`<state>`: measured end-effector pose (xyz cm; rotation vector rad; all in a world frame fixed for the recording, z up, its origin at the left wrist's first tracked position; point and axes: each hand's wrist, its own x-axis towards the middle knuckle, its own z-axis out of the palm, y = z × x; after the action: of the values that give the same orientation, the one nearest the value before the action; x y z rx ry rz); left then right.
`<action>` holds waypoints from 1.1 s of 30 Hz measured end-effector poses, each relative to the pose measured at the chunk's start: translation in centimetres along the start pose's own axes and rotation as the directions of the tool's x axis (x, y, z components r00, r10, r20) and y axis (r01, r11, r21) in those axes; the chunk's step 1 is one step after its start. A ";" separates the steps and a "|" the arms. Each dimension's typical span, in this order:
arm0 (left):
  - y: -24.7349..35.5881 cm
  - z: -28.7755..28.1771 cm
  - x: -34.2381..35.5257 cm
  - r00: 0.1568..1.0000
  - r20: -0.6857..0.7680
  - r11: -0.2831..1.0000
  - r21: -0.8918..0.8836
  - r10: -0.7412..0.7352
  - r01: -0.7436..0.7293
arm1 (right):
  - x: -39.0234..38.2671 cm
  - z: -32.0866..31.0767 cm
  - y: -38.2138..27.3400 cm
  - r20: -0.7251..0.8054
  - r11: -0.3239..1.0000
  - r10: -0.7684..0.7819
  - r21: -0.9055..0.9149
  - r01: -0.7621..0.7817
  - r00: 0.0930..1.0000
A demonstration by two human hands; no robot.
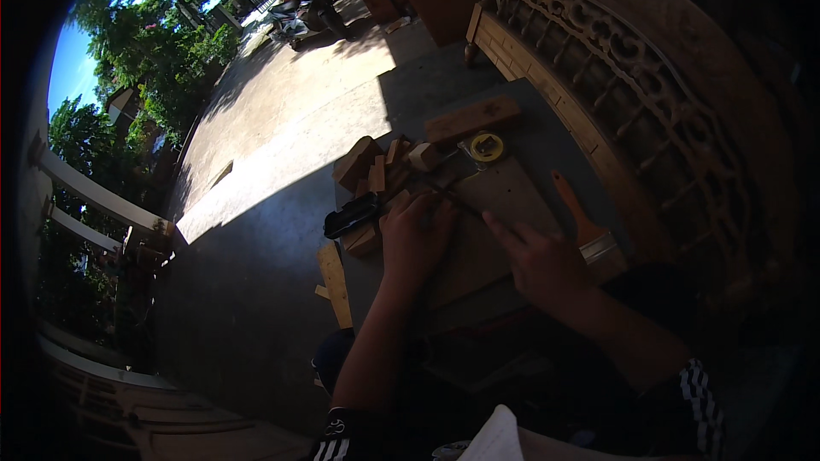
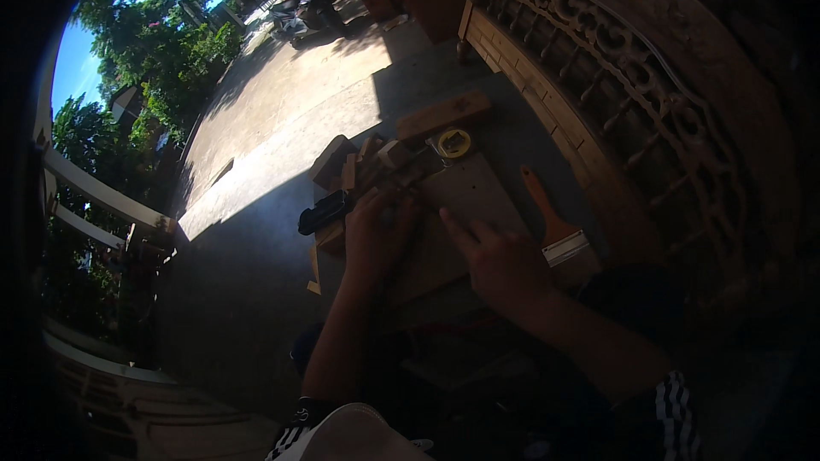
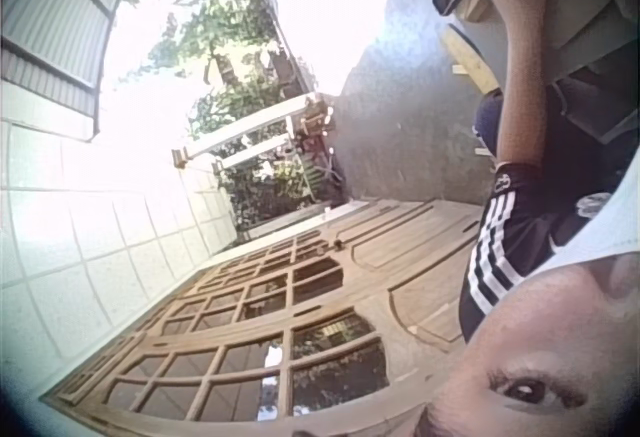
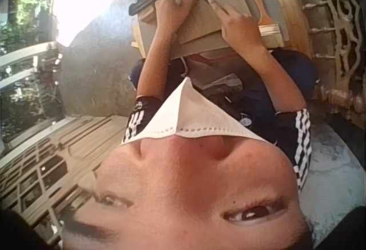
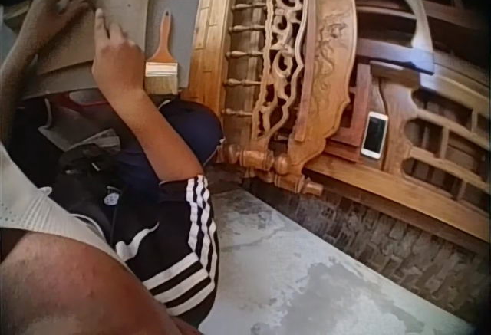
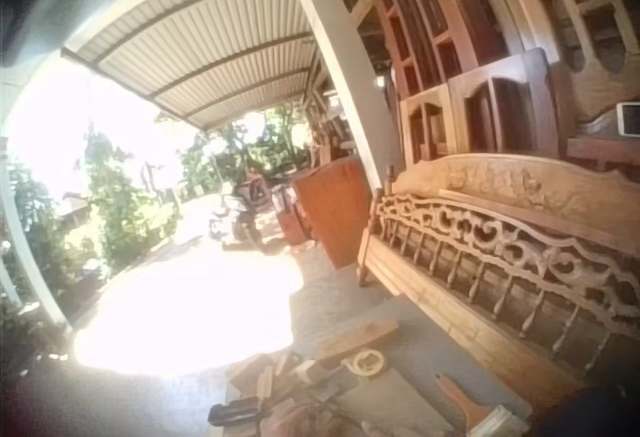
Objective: Measure and mark a piece of wood for a woodworking project.
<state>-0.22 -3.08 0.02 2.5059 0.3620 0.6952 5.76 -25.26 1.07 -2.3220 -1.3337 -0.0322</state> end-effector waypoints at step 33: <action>-0.2 -0.4 0.2 0.997 0.073 1.000 -0.024 -0.016 0.018 | -0.2 -0.6 -0.2 0.053 1.000 0.010 0.005 -0.011 0.999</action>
<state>-0.29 -2.65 0.30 2.4938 0.3460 0.5961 5.56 -25.58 1.61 -2.3401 -1.3456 0.0370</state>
